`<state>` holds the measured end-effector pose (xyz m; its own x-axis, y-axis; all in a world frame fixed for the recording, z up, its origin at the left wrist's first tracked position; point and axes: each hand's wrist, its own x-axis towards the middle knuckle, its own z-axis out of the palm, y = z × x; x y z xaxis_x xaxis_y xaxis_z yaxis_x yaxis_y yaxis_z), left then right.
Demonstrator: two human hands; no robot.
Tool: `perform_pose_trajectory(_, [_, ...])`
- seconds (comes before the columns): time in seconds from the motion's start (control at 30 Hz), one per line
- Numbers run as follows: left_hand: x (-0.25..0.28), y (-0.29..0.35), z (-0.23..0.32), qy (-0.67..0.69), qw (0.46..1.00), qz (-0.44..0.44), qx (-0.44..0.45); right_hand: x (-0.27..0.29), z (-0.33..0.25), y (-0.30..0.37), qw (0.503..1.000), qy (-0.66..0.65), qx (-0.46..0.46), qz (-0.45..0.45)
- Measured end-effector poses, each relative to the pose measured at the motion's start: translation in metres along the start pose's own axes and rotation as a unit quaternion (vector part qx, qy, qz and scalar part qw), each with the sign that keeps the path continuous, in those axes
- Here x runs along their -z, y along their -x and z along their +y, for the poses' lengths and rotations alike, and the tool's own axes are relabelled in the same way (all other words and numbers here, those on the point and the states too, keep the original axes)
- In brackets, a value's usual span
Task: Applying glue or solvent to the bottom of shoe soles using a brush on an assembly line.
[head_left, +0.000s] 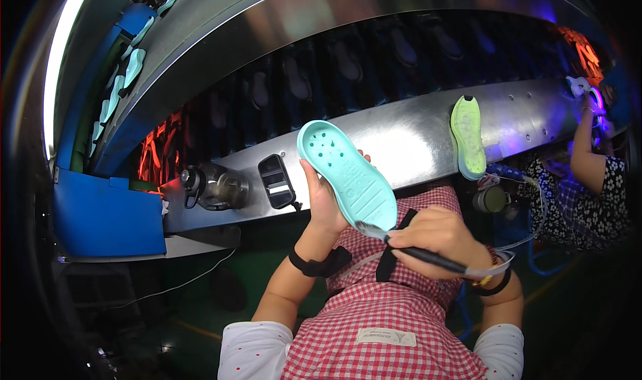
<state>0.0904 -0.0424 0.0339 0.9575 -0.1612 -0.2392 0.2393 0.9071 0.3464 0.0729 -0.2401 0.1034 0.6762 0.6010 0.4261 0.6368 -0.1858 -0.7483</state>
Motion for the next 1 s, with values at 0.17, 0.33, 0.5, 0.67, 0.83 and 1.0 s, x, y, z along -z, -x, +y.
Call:
perform_pose_trajectory(0.17, [-0.036, 0.008, -0.006, -0.016, 1.000, -0.010, 0.022, 0.012, 0.014, -0.017, 0.986, -0.085, -0.090, 0.114])
perform_pose_trajectory(0.33, [-0.039, 0.003, 0.000, -0.002, 0.997, -0.073, -0.029, 0.006, -0.001, -0.014, 0.973, -0.228, -0.017, -0.024])
perform_pose_trajectory(0.5, [-0.046, 0.002, 0.004, -0.030, 0.997, -0.043, -0.056, 0.021, 0.011, -0.011, 0.978, -0.150, -0.137, 0.048])
perform_pose_trajectory(0.67, [-0.046, 0.004, 0.011, -0.033, 0.994, -0.067, -0.078, 0.025, 0.009, -0.006, 0.947, -0.310, -0.082, -0.022])
perform_pose_trajectory(0.83, [-0.051, 0.000, 0.012, -0.095, 0.990, -0.032, -0.103, 0.020, 0.015, 0.002, 0.936, -0.296, -0.188, 0.006])
perform_pose_trajectory(1.0, [-0.058, 0.001, 0.016, -0.068, 0.991, -0.079, -0.089, 0.011, 0.029, 0.006, 0.867, -0.476, -0.138, 0.048])
